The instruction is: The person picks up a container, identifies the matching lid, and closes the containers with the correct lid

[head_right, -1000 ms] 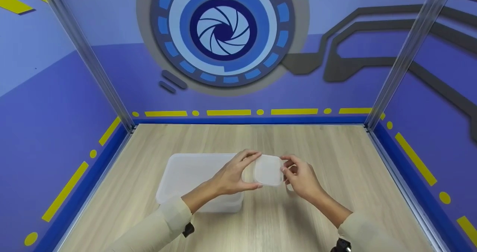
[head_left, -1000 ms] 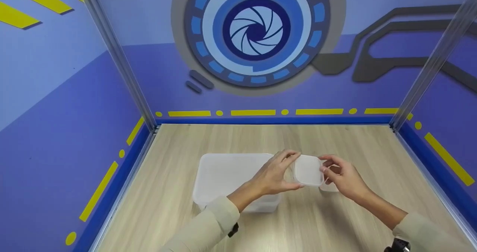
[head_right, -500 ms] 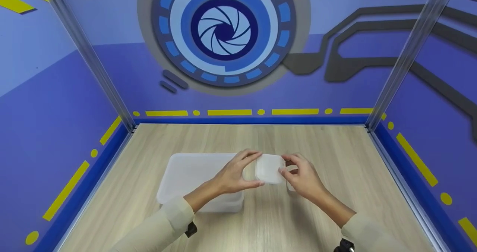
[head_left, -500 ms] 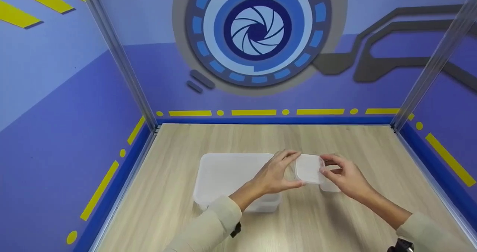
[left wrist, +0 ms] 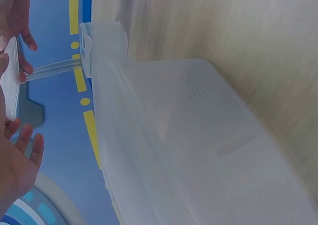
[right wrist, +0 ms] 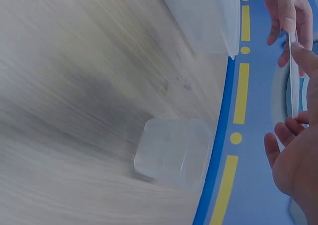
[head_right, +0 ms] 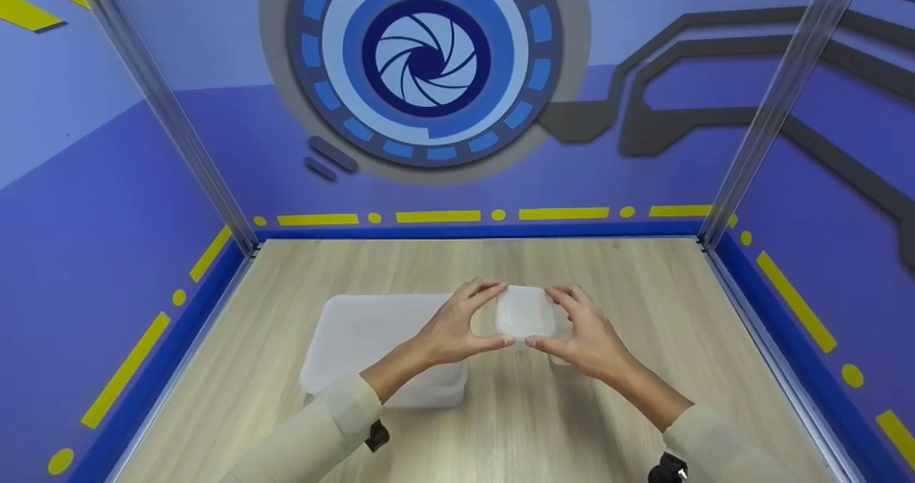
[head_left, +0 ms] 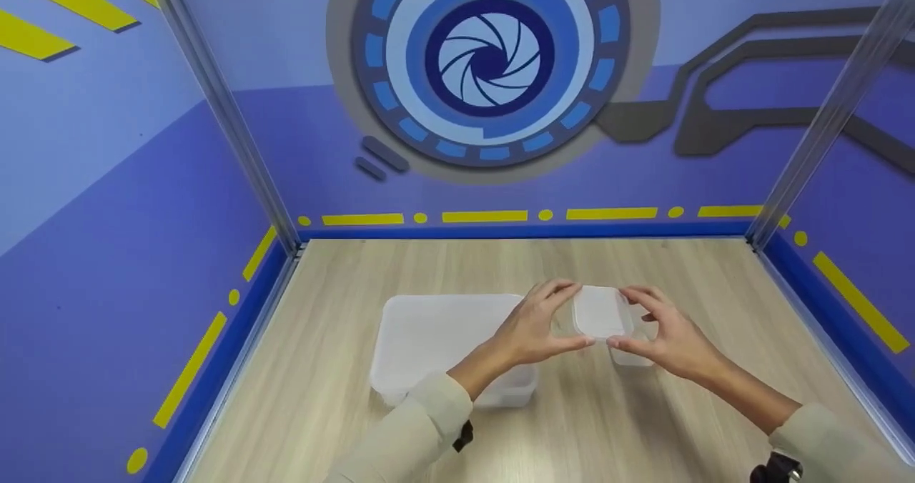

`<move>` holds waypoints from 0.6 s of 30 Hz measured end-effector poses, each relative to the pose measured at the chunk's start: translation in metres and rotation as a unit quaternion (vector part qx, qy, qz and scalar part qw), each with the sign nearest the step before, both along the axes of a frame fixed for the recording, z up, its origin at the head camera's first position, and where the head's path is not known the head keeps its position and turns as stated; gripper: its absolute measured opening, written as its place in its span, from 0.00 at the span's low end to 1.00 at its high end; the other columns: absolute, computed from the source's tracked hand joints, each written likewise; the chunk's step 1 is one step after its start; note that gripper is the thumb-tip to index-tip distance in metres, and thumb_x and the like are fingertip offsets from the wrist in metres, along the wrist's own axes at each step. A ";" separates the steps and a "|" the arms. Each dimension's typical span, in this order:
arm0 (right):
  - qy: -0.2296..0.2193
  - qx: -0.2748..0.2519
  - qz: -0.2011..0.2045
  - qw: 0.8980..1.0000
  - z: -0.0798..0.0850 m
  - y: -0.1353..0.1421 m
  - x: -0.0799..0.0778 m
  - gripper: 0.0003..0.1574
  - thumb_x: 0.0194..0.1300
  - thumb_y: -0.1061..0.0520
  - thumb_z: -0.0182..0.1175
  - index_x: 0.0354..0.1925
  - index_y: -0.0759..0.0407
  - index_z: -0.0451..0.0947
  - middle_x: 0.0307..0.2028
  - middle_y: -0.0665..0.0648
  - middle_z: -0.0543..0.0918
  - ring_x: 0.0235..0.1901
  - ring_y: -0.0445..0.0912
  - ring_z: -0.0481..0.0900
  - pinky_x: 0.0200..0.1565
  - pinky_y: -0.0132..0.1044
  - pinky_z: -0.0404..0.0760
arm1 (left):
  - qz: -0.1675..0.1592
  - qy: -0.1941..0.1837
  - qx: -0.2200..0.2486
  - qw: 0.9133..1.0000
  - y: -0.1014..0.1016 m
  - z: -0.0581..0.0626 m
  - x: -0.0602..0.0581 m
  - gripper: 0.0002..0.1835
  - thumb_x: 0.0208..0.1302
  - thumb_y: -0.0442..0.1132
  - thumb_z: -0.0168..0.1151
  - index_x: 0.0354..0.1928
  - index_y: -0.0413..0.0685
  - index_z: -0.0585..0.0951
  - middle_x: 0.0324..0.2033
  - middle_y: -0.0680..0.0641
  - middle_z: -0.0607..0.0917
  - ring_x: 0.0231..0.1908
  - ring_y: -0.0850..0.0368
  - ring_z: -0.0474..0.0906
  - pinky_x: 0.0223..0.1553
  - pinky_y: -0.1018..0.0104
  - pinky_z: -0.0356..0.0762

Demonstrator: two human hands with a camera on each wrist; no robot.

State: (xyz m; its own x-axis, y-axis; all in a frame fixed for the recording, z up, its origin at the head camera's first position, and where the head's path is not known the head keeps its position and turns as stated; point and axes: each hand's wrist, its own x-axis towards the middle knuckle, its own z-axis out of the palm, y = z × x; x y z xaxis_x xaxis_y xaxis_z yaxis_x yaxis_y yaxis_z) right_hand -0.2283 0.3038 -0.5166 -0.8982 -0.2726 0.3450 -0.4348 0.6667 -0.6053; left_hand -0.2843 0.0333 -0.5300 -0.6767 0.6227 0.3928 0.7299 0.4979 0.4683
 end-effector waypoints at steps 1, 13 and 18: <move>0.004 0.003 -0.002 1.000 0.000 0.001 0.000 0.52 0.58 0.44 0.82 0.72 0.64 0.73 0.66 0.60 0.76 0.61 0.54 0.76 0.54 0.50 0.80 | 0.000 -0.001 0.000 1.000 0.002 0.000 0.000 0.48 0.64 0.65 0.73 0.79 0.52 0.69 0.72 0.55 0.72 0.72 0.62 0.66 0.72 0.65 0.67; 0.021 0.024 -0.018 0.999 0.001 0.014 -0.006 0.54 0.56 0.43 0.83 0.71 0.65 0.73 0.65 0.62 0.76 0.59 0.55 0.77 0.53 0.55 0.81 | 0.011 -0.005 -0.003 1.000 0.020 0.005 -0.001 0.46 0.66 0.65 0.71 0.79 0.51 0.69 0.74 0.55 0.71 0.73 0.59 0.66 0.72 0.61 0.67; 0.008 0.028 -0.019 0.999 0.003 0.021 -0.007 0.54 0.58 0.41 0.81 0.71 0.66 0.72 0.64 0.62 0.76 0.58 0.58 0.77 0.54 0.60 0.80 | 0.018 -0.013 -0.007 1.000 0.028 0.007 0.001 0.46 0.67 0.66 0.70 0.80 0.53 0.69 0.74 0.56 0.71 0.74 0.59 0.65 0.74 0.59 0.65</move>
